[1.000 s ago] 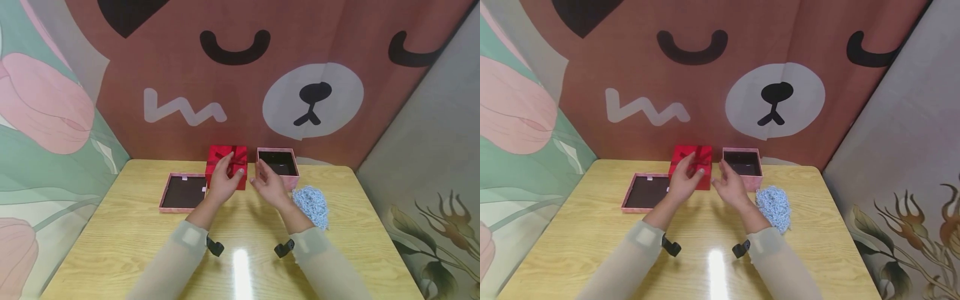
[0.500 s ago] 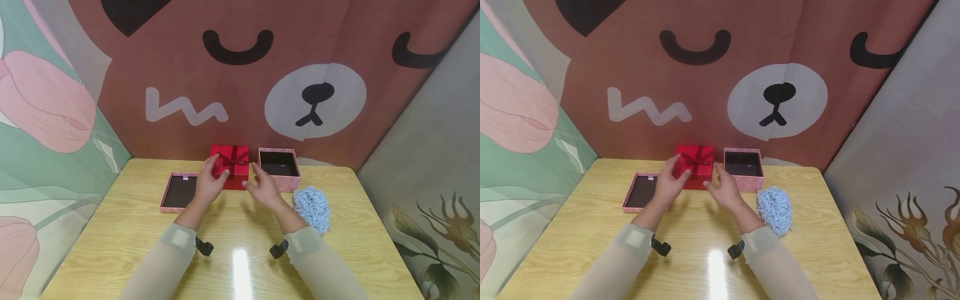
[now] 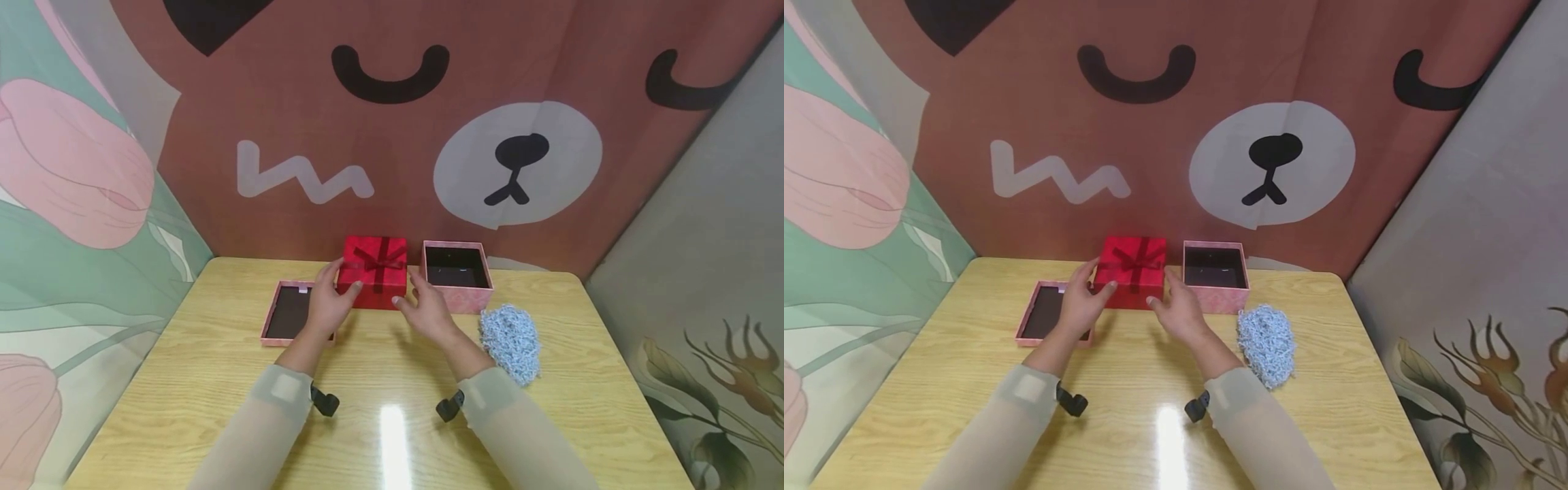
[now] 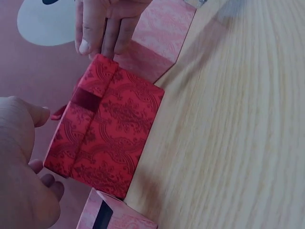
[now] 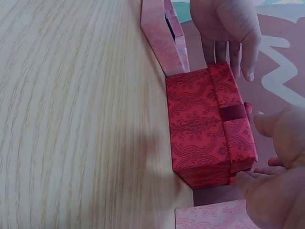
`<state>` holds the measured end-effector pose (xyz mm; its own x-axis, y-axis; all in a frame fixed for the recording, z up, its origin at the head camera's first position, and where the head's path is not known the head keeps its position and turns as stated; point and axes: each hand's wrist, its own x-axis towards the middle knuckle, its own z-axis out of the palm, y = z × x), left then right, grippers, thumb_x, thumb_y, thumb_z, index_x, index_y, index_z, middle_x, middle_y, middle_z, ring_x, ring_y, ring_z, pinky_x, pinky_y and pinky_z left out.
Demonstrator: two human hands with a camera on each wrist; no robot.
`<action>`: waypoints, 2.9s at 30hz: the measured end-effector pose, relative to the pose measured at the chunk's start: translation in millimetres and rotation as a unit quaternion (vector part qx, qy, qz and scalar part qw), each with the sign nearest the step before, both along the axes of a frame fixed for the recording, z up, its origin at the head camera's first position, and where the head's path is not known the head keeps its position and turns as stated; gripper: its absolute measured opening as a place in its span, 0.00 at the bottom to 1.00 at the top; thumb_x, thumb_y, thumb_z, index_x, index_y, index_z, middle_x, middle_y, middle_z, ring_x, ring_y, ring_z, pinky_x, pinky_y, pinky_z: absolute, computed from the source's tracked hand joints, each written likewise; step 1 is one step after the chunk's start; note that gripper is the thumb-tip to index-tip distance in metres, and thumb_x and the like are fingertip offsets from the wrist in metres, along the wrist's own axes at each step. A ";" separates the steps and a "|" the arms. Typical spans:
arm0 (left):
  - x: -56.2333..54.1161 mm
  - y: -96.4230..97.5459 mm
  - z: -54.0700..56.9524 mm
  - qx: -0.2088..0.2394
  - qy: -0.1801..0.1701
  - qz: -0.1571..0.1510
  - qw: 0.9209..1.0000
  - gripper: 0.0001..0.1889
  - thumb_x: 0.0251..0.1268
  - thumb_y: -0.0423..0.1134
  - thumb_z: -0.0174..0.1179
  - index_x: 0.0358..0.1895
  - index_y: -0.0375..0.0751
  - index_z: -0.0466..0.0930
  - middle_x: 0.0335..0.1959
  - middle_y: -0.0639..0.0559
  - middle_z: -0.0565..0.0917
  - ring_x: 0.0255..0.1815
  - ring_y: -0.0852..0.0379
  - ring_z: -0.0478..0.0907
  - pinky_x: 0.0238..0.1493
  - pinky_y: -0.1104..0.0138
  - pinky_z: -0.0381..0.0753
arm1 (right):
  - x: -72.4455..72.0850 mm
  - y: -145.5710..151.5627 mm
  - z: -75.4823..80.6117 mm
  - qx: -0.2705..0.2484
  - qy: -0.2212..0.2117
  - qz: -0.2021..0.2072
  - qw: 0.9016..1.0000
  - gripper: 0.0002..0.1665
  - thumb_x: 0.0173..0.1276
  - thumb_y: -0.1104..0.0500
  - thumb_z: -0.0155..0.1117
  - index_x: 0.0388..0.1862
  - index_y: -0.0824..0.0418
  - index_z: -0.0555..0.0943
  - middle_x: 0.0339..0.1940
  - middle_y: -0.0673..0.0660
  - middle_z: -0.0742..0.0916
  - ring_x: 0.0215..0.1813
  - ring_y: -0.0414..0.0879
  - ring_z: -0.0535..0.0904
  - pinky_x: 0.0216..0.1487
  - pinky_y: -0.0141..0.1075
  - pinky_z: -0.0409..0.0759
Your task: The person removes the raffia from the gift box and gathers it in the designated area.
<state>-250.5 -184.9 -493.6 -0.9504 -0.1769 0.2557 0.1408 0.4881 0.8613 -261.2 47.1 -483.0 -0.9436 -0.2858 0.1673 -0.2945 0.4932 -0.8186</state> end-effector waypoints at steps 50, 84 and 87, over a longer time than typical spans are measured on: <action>7.3 -5.2 -21.2 -0.003 -0.014 0.028 1.000 0.30 0.67 0.42 0.73 0.71 0.44 0.77 0.66 0.43 0.81 0.60 0.47 0.83 0.61 0.55 0.83 | -3.3 -10.9 -24.5 0.071 0.103 -0.079 0.989 0.31 0.77 0.61 0.64 0.76 0.64 0.71 0.72 0.61 0.77 0.71 0.57 0.76 0.71 0.48 0.74; 49.2 2.7 -25.8 0.007 0.036 -0.019 0.999 0.29 0.61 0.36 0.77 0.66 0.35 0.81 0.61 0.39 0.84 0.57 0.45 0.85 0.53 0.58 0.87 | 38.2 22.5 -29.6 0.044 0.149 -0.045 0.987 0.31 0.71 0.61 0.71 0.70 0.69 0.77 0.67 0.66 0.81 0.67 0.62 0.78 0.66 0.53 0.78; 53.6 2.5 -26.0 0.009 0.044 -0.024 0.999 0.29 0.59 0.35 0.77 0.65 0.34 0.81 0.61 0.38 0.84 0.56 0.44 0.86 0.52 0.57 0.87 | 42.8 24.5 -29.5 0.050 0.155 -0.048 0.986 0.31 0.71 0.61 0.71 0.70 0.68 0.77 0.66 0.65 0.82 0.66 0.59 0.80 0.64 0.51 0.80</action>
<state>-196.9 -182.4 -519.6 -0.9319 -0.1380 0.3355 0.2387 0.4630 0.8536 -218.4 71.6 -512.5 -0.8752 -0.2275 0.4269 -0.4708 0.6039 -0.6432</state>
